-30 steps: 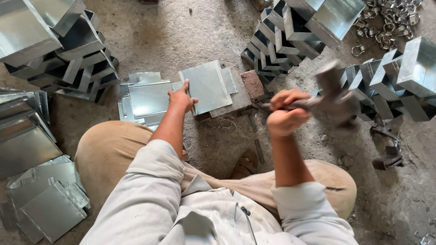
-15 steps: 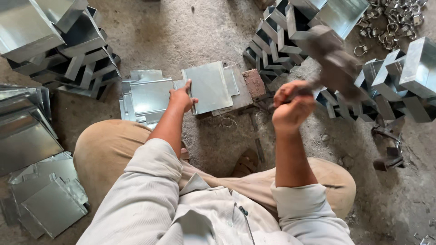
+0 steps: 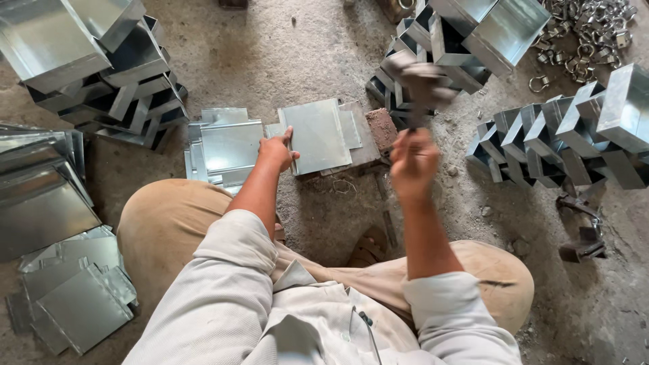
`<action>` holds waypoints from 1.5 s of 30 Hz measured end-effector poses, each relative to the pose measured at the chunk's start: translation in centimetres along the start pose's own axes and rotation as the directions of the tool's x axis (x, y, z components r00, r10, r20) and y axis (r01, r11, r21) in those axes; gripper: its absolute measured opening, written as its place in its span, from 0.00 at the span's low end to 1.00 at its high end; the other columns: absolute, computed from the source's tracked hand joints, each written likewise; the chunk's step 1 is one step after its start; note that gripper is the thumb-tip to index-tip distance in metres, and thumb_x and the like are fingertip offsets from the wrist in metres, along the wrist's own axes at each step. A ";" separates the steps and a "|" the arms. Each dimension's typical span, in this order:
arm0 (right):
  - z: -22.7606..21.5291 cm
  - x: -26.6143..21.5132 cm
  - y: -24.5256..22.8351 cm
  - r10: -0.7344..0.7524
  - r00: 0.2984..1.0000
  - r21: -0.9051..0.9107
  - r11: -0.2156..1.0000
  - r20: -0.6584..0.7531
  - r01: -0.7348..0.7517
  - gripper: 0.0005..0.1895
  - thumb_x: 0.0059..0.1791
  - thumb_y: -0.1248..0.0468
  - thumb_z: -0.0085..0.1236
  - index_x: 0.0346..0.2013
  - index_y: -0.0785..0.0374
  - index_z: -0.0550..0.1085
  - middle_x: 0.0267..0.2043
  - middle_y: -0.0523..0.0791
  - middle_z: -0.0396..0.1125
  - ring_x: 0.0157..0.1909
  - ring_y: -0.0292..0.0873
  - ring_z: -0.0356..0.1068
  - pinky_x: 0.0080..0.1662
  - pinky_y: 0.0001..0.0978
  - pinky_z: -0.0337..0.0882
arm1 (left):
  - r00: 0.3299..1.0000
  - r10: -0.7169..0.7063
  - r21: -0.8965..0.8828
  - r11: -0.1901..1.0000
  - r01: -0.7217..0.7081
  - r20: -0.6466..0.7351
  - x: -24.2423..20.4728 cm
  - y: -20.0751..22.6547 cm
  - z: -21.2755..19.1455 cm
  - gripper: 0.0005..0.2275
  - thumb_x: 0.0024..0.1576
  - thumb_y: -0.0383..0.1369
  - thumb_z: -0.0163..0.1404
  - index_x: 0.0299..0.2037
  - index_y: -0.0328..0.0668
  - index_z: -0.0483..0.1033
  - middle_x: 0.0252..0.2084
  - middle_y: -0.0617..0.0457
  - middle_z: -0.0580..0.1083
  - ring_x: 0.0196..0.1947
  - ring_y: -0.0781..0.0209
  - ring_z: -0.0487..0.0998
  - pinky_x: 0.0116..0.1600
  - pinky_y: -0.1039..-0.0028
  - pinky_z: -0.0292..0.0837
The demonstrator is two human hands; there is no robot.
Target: The person sits on the floor and uses a hammer to repeatedly strike a small metal sheet placed on a brick. The person holds the sheet with one hand and hammers it with the other, occasionally adjusting the sheet's position. Finished sheets are stacked nearby.
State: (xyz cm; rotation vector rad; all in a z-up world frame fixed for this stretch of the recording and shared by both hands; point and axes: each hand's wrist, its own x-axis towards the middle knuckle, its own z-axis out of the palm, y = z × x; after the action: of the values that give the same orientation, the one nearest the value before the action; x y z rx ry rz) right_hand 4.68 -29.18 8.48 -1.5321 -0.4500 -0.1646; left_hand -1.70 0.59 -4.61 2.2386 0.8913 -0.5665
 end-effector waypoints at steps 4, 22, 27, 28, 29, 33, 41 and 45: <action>-1.1 0.4 -1.0 -0.398 0.915 0.228 0.886 -0.068 0.403 0.28 0.60 0.39 0.41 0.39 0.63 0.66 0.33 0.41 0.64 0.23 0.31 0.61 0.24 0.22 0.60 | 0.997 0.082 0.065 0.995 -0.081 -0.013 0.6 -0.6 1.1 0.40 0.51 0.46 0.65 0.72 0.85 0.52 0.64 0.40 0.68 0.64 0.38 0.67 0.66 0.59 0.66; -0.1 -0.1 -3.6 -0.283 0.957 0.240 0.927 -0.060 0.289 0.33 0.57 0.33 0.33 0.35 0.61 0.64 0.27 0.42 0.60 0.23 0.31 0.58 0.27 0.25 0.57 | 0.999 -0.017 0.112 0.994 0.012 0.039 -1.2 0.3 0.2 0.39 0.55 0.44 0.62 0.72 0.90 0.51 0.65 0.38 0.67 0.62 0.42 0.71 0.64 0.61 0.70; 0.0 -6.7 9.7 -0.049 0.984 -0.552 0.822 0.174 0.138 0.30 0.60 0.41 0.44 0.29 0.64 0.71 0.23 0.49 0.65 0.24 0.51 0.64 0.26 0.41 0.61 | 0.996 0.092 0.199 0.976 -0.092 0.009 0.0 -0.7 1.6 0.39 0.55 0.45 0.61 0.73 0.84 0.49 0.63 0.48 0.72 0.62 0.40 0.69 0.63 0.60 0.69; 0.1 -7.1 10.6 0.131 0.969 -0.799 0.594 0.210 0.093 0.28 0.62 0.43 0.47 0.31 0.61 0.74 0.24 0.52 0.69 0.27 0.60 0.68 0.27 0.45 0.64 | 0.992 0.126 0.207 0.971 -0.121 -0.013 0.1 -1.2 2.1 0.40 0.54 0.44 0.62 0.74 0.82 0.49 0.62 0.47 0.72 0.61 0.39 0.70 0.63 0.60 0.69; 0.3 -6.3 10.7 0.069 0.980 -0.775 0.624 0.184 0.101 0.28 0.63 0.44 0.47 0.30 0.62 0.73 0.25 0.52 0.68 0.29 0.60 0.69 0.30 0.45 0.64 | 0.985 0.166 0.218 0.964 -0.153 -0.044 0.9 -1.3 1.9 0.40 0.54 0.44 0.62 0.75 0.80 0.49 0.62 0.46 0.72 0.60 0.38 0.71 0.63 0.61 0.69; 0.1 -2.2 4.5 -0.119 0.976 -0.355 0.918 0.185 0.179 0.26 0.61 0.47 0.46 0.31 0.66 0.69 0.24 0.48 0.62 0.25 0.42 0.62 0.29 0.37 0.63 | 0.982 0.188 0.255 0.950 -0.181 -0.001 2.0 -2.5 3.1 0.38 0.55 0.46 0.61 0.75 0.76 0.52 0.61 0.43 0.73 0.61 0.41 0.73 0.63 0.63 0.70; 1.1 -1.6 1.9 -0.351 0.935 0.125 0.926 -0.056 0.356 0.25 0.59 0.43 0.44 0.38 0.64 0.67 0.31 0.48 0.63 0.28 0.42 0.62 0.31 0.30 0.62 | 0.978 0.204 0.211 0.958 -0.193 -0.033 1.2 -2.7 2.7 0.39 0.55 0.44 0.61 0.75 0.72 0.51 0.61 0.47 0.73 0.61 0.43 0.73 0.62 0.63 0.70; 1.3 -5.8 7.5 0.225 0.959 -0.684 0.728 0.172 -0.048 0.24 0.58 0.45 0.45 0.41 0.63 0.76 0.31 0.55 0.71 0.36 0.63 0.71 0.37 0.45 0.69 | 0.983 0.180 0.218 0.961 -0.170 -0.030 1.7 -3.0 3.2 0.39 0.55 0.41 0.61 0.75 0.74 0.51 0.62 0.47 0.73 0.60 0.45 0.75 0.62 0.65 0.71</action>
State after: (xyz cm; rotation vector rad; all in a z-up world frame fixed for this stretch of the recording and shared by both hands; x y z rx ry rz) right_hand 2.00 -28.53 -0.73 -2.3243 -0.4951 -0.0140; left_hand -3.25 0.72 -9.10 2.5066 0.6729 -0.5486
